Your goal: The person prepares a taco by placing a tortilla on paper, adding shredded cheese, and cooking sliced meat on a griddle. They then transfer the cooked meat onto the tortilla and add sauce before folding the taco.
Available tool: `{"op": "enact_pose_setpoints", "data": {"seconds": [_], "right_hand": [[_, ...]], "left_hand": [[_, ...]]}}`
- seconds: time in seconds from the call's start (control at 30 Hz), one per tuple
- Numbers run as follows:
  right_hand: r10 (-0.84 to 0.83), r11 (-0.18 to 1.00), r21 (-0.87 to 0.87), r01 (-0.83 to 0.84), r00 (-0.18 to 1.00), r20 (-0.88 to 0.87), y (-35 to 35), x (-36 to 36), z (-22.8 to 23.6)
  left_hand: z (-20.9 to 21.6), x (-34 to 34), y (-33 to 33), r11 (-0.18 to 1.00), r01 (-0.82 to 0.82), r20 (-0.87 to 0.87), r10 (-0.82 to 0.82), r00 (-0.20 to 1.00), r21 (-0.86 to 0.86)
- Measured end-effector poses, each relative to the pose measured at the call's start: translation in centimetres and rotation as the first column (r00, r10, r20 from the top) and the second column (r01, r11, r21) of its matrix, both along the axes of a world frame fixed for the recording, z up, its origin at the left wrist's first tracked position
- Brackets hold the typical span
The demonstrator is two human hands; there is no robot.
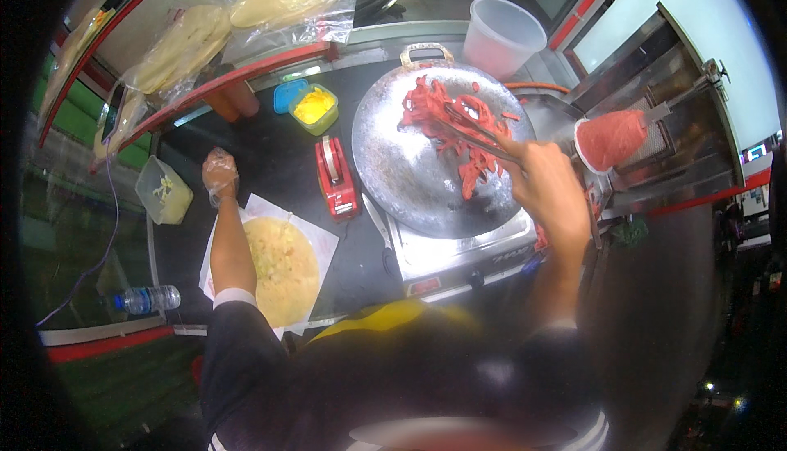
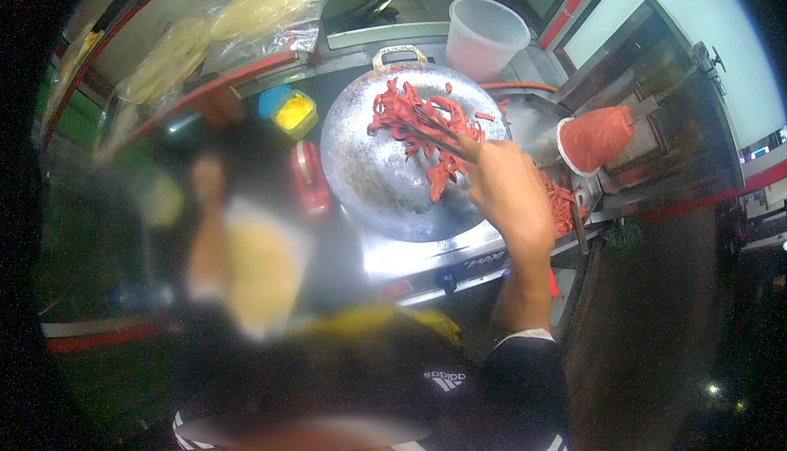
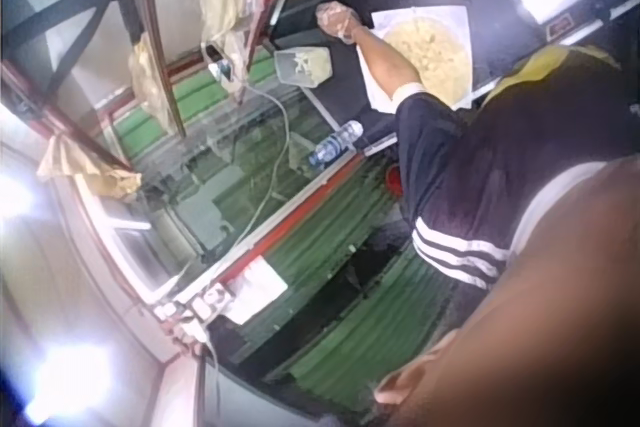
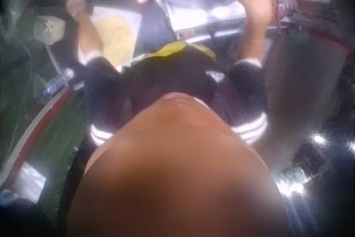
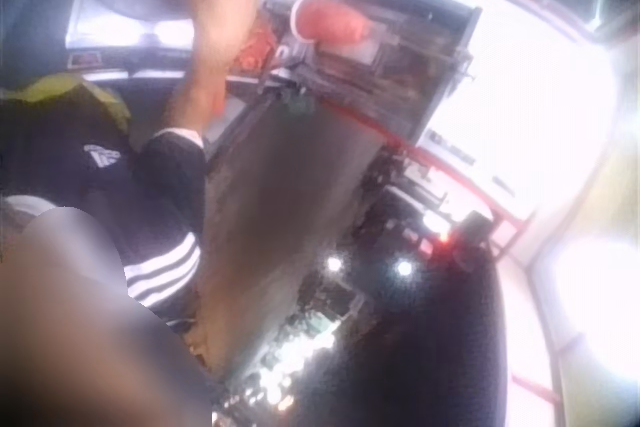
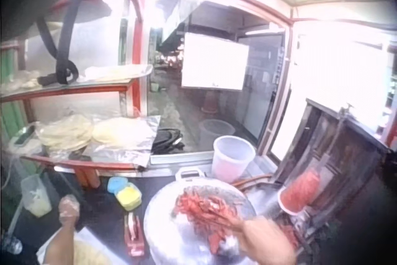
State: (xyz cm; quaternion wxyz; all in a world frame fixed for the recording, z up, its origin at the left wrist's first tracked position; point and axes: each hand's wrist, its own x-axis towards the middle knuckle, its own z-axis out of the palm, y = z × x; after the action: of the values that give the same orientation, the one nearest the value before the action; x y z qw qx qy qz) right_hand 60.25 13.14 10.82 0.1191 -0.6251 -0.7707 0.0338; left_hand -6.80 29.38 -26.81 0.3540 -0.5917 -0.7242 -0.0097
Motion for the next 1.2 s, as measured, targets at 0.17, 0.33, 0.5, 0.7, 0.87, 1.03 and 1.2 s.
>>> {"op": "enact_pose_setpoints", "data": {"seconds": [0.17,0.33,0.5,0.7,0.87,1.03,1.2], "right_hand": [[-0.083,0.996,0.041,0.085,0.995,-0.06,-3.1,2.2,0.1],[-0.114,0.993,-0.013,0.114,0.993,0.032,-4.9,4.0,1.0],[-0.148,0.989,-0.027,0.147,0.989,-0.016,-5.0,5.2,0.9],[-0.059,0.997,-0.049,0.054,0.994,-0.097,-7.5,5.3,1.5],[-0.05,0.996,-0.069,0.051,0.999,0.021,-7.2,4.2,1.5],[-0.315,0.947,-0.059,0.315,0.949,0.009,-7.5,5.0,1.5],[-0.01,0.996,0.085,0.016,0.998,-0.065,-6.2,5.7,0.0]], "left_hand": [[-0.1,0.2,-0.3,0.968,0.057,0.35,-0.143,0.926,0.246],[-0.2,0.6,-0.3,0.992,0.005,0.229,-0.035,0.973,0.129],[-2.0,-1.5,0.2,1.0,0.017,0.094,-0.019,0.995,0.023],[-3.5,-3.8,0.8,0.996,0.087,0.056,-0.088,0.995,0.018],[-2.4,-2.4,0.1,0.992,-0.001,-0.093,-0.011,0.996,-0.127],[-3.0,-3.3,0.4,0.995,0.083,0.064,-0.086,0.994,0.047],[-3.7,-4.5,1.0,0.995,0.101,-0.049,-0.101,0.994,-0.01]]}}
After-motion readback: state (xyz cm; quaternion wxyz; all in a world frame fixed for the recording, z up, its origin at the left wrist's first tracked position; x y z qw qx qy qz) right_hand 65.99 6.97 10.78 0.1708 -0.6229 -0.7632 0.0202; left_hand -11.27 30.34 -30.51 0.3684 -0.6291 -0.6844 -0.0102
